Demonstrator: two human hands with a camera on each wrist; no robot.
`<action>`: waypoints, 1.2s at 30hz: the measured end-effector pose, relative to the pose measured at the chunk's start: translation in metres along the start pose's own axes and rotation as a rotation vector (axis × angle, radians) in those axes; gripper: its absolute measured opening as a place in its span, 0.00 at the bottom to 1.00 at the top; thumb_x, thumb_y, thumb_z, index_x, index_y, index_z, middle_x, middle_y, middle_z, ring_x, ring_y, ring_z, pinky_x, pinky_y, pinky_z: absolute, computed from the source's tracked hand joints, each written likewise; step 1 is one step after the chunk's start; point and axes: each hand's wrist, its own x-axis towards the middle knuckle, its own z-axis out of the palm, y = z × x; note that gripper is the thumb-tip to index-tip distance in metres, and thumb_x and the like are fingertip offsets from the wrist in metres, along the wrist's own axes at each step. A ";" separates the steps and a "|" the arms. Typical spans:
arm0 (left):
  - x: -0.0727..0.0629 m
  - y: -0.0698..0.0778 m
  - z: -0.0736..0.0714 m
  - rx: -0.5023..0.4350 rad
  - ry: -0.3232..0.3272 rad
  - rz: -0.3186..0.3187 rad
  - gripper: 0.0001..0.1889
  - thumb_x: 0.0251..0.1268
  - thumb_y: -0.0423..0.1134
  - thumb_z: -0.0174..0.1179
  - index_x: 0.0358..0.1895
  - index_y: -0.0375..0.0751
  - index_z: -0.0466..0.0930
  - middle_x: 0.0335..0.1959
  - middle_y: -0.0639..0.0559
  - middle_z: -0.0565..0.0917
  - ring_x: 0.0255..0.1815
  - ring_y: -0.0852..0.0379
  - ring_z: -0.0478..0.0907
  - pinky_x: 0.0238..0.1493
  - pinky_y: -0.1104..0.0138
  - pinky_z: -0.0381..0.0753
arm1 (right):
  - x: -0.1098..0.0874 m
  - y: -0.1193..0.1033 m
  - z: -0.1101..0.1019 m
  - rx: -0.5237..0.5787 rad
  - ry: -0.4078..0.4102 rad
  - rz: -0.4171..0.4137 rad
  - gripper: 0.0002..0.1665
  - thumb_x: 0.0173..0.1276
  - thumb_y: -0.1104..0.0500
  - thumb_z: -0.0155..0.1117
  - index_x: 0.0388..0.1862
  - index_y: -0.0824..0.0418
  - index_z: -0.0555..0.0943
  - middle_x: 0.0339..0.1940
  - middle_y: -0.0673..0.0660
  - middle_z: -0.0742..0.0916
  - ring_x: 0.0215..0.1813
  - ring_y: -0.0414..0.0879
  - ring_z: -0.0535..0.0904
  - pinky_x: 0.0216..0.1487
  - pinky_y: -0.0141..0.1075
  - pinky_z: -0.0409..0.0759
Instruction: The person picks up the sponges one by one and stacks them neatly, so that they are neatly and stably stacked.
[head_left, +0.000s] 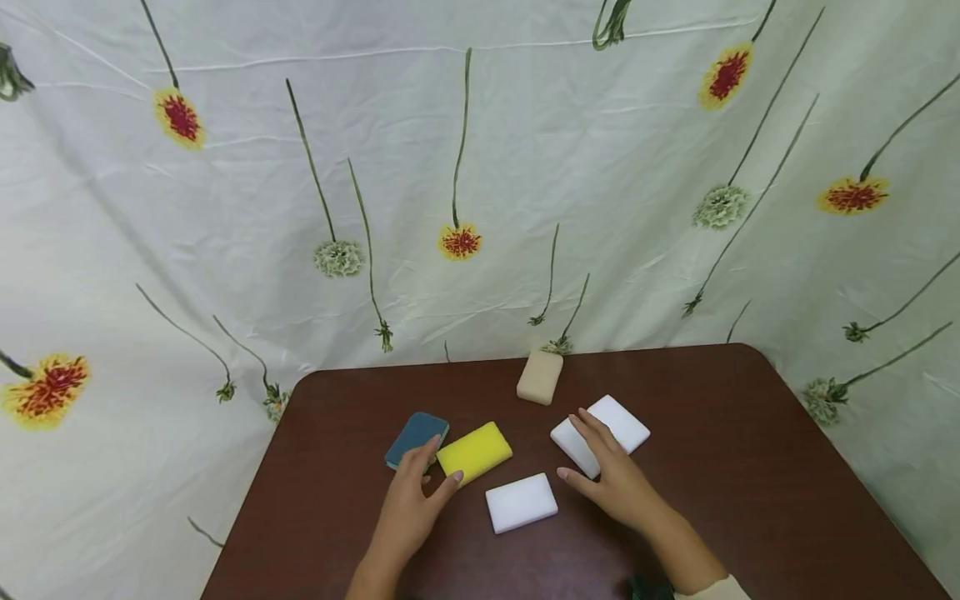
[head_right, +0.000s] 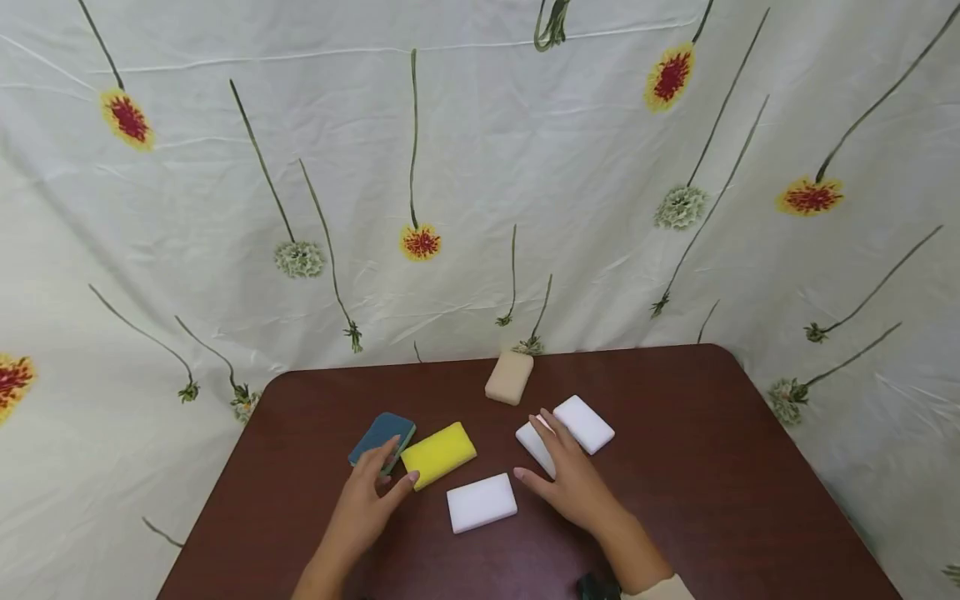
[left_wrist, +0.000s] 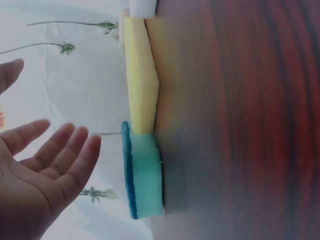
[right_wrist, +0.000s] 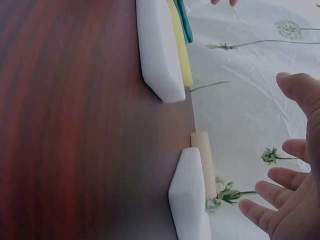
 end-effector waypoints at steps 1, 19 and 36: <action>-0.001 0.000 0.001 -0.010 -0.002 0.006 0.37 0.66 0.53 0.67 0.76 0.47 0.66 0.66 0.45 0.75 0.64 0.45 0.76 0.60 0.51 0.80 | -0.001 0.000 0.001 0.007 -0.005 0.003 0.49 0.67 0.40 0.70 0.81 0.46 0.60 0.82 0.56 0.62 0.80 0.60 0.62 0.70 0.62 0.68; -0.013 -0.002 0.017 -0.080 -0.241 -0.004 0.36 0.61 0.51 0.72 0.69 0.39 0.74 0.57 0.44 0.77 0.56 0.48 0.78 0.49 0.59 0.83 | -0.020 -0.003 0.028 0.019 -0.148 -0.033 0.42 0.68 0.39 0.68 0.74 0.57 0.70 0.68 0.50 0.77 0.65 0.48 0.78 0.64 0.49 0.78; -0.014 0.000 0.033 -0.094 -0.339 -0.026 0.37 0.59 0.44 0.73 0.69 0.30 0.72 0.53 0.44 0.79 0.53 0.49 0.78 0.47 0.58 0.82 | -0.016 -0.002 0.039 0.009 -0.236 0.003 0.49 0.62 0.46 0.76 0.76 0.63 0.67 0.66 0.56 0.78 0.64 0.51 0.78 0.65 0.51 0.76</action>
